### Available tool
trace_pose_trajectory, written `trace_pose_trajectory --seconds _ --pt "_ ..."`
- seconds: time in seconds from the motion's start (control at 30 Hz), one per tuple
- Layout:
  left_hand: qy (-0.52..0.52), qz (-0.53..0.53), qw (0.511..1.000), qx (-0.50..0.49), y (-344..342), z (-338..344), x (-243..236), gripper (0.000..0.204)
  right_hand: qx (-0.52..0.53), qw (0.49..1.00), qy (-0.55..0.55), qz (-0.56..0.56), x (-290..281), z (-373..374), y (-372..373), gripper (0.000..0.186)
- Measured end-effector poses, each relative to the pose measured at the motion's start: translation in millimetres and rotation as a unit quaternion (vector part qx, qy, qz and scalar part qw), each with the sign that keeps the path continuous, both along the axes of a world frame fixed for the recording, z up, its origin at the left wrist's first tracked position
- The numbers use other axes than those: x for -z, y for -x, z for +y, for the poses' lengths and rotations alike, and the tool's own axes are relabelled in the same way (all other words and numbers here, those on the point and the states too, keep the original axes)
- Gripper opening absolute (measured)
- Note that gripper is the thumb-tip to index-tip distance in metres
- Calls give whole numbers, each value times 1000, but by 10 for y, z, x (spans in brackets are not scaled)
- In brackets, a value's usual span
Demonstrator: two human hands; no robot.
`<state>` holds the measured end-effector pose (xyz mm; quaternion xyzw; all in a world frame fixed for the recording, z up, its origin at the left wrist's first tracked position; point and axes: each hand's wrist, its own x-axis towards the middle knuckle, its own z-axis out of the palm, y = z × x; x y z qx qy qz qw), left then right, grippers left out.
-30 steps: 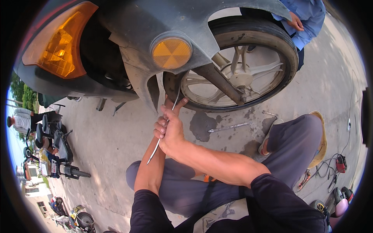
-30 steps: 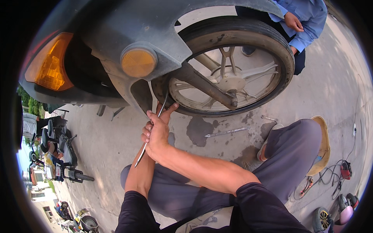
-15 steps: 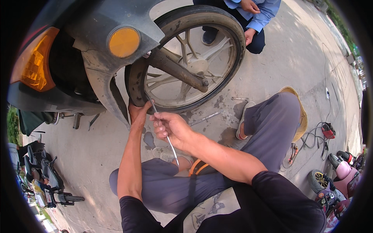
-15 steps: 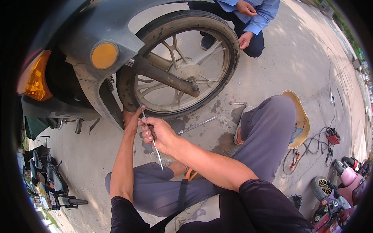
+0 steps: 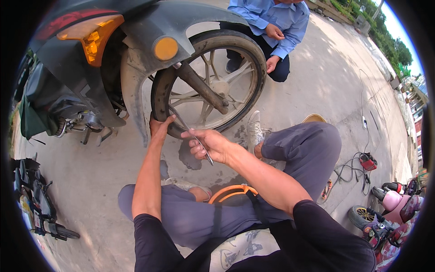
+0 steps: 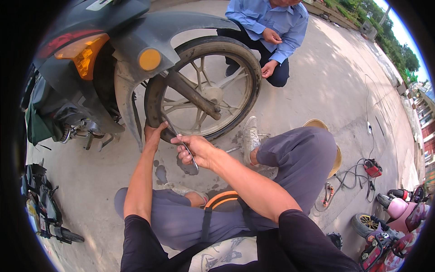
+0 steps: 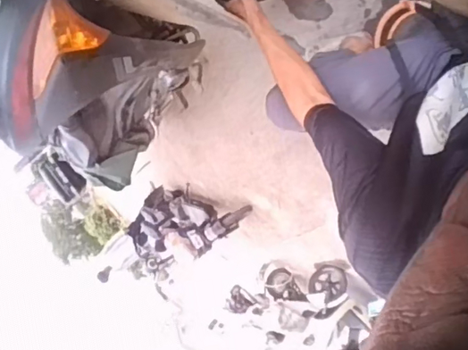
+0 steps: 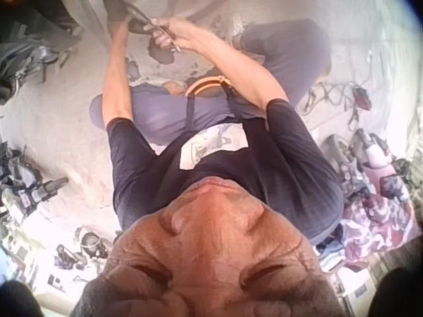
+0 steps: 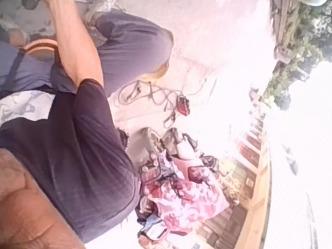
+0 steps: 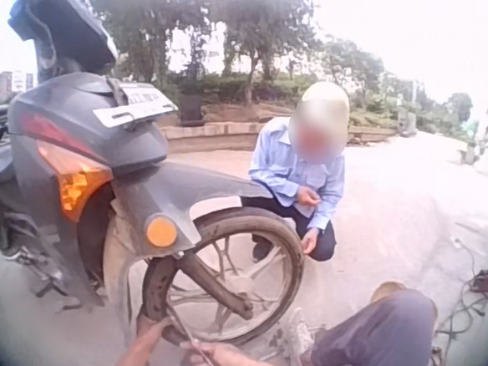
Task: The person uses a metal tire lever to pry the tire bead away from the rim of a scooter's front wheel. They repeatedly insert the lever between the tire and rim, working around the circumference to loosen the tire.
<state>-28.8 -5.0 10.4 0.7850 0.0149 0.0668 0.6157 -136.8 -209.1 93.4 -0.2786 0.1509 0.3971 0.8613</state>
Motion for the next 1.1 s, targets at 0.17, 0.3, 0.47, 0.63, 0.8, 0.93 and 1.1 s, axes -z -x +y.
trace_pose_trajectory --seconds 0.17,0.3,0.47,0.63,0.8,0.93,1.1 --pt "39 0 999 30 -2 -129 -49 64 105 992 -44 60 -21 238 183 25" --pt "13 -14 999 33 -87 25 4 65 193 976 -44 92 -156 753 321 23" --pt "16 2 997 72 -116 51 137 68 268 952 -69 129 -288 1324 365 24" --pt "83 -78 992 48 -116 -10 182 61 279 945 -97 139 -311 1666 271 27" --pt "98 -20 992 77 -149 162 259 60 219 966 -95 100 -384 1860 126 23" --pt "111 -9 989 94 -229 122 302 59 135 990 -23 20 -257 1847 -22 27" --pt "118 -1 989 95 -295 204 387 58 6 997 47 -57 -5 1772 -103 29"
